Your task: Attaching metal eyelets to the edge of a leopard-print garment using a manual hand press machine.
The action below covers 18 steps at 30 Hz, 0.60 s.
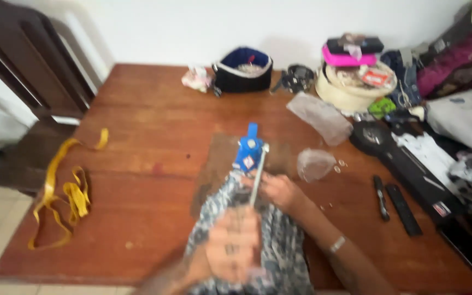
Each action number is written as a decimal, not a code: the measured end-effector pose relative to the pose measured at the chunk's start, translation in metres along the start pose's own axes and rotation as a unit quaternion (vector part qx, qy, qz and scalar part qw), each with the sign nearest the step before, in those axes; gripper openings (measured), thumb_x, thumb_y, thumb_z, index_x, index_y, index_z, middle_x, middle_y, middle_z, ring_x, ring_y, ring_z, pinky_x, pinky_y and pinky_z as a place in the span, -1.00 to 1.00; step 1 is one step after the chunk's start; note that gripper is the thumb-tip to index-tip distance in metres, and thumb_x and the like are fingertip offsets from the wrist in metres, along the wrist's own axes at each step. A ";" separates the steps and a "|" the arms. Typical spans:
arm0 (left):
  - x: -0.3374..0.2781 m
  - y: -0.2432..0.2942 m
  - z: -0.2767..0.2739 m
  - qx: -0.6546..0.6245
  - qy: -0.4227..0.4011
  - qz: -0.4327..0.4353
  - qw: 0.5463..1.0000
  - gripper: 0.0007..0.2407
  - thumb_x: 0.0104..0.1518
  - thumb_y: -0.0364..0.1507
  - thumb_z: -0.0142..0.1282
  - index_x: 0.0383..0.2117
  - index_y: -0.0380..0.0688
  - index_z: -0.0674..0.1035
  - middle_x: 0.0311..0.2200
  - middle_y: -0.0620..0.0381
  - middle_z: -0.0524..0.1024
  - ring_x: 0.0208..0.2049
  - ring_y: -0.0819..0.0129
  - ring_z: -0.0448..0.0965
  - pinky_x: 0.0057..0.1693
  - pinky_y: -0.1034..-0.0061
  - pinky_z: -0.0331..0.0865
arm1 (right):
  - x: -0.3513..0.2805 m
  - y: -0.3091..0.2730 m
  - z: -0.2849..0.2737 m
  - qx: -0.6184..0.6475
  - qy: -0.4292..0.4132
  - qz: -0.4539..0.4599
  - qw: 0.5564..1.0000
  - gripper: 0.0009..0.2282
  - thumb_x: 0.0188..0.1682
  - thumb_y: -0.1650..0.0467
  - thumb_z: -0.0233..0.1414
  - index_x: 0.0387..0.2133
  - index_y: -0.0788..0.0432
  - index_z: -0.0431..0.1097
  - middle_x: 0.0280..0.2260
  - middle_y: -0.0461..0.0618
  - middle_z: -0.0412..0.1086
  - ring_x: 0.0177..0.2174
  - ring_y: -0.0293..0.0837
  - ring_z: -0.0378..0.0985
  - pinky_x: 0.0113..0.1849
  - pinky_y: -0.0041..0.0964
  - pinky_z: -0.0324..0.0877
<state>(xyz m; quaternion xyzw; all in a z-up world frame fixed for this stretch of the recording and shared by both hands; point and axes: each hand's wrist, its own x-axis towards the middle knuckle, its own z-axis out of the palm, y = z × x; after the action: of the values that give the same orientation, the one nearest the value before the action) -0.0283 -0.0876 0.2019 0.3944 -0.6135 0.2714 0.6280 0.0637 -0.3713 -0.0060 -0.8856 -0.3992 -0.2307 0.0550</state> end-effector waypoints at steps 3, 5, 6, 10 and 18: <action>0.064 -0.024 -0.015 0.068 -0.085 -0.004 0.994 -0.64 0.59 -0.52 -0.06 -0.52 -0.17 0.45 -0.46 -0.01 0.45 -0.46 0.04 0.37 -0.16 0.09 0.26 | -0.017 0.020 0.038 0.137 -0.026 0.032 0.990 -0.74 0.22 0.31 0.10 0.09 0.01 0.67 0.23 0.07 0.70 0.17 0.03 0.76 0.03 0.04 0.66; 0.109 -0.045 -0.009 0.199 0.000 -0.340 0.919 -0.48 0.72 -0.28 -0.19 -0.63 0.04 0.32 -0.65 0.35 0.34 -0.51 0.59 0.23 -0.36 0.25 0.13 | -0.043 0.020 0.074 -0.265 -0.059 0.003 0.962 -0.86 0.26 0.29 0.02 -0.11 -0.19 0.57 -0.27 -0.19 0.46 -0.38 -0.09 0.53 -0.26 -0.05 0.42; 0.132 -0.072 -0.012 0.200 0.002 -0.341 0.918 -0.48 0.72 -0.28 -0.19 -0.63 0.04 0.32 -0.65 0.35 0.34 -0.51 0.59 0.23 -0.36 0.25 0.13 | -0.023 0.009 0.047 -0.263 -0.060 0.001 0.963 -0.86 0.26 0.29 0.02 -0.11 -0.19 0.57 -0.27 -0.19 0.46 -0.38 -0.09 0.53 -0.26 -0.05 0.42; 0.194 -0.171 -0.020 0.039 0.061 -0.341 0.937 -0.46 0.44 0.07 -0.12 -0.64 -0.01 0.47 -0.74 0.25 0.35 -0.64 0.49 0.37 -0.29 0.50 0.22 | 0.015 -0.017 -0.009 -0.174 0.053 -0.016 0.983 -0.63 0.44 0.15 0.18 0.46 -0.19 0.54 0.22 -0.22 0.57 0.25 -0.45 0.65 -0.41 -0.33 0.62; 0.179 -0.299 -0.045 -0.074 0.076 -0.557 0.824 -0.47 0.43 -0.04 0.07 -0.22 -0.41 0.76 -0.60 0.17 0.50 -0.63 0.40 0.45 -0.45 0.46 0.39 | 0.026 -0.025 -0.040 -0.103 0.054 -0.034 0.993 -0.70 0.43 0.36 0.20 0.38 0.06 0.59 0.34 -0.41 0.59 0.33 -0.21 0.62 -0.39 -0.26 0.66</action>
<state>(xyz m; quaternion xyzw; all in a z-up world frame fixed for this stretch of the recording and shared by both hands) 0.2605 -0.2379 0.3321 0.5994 -0.2581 -0.1416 0.7444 0.0462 -0.3477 0.0392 -0.8587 -0.4002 -0.3194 -0.0229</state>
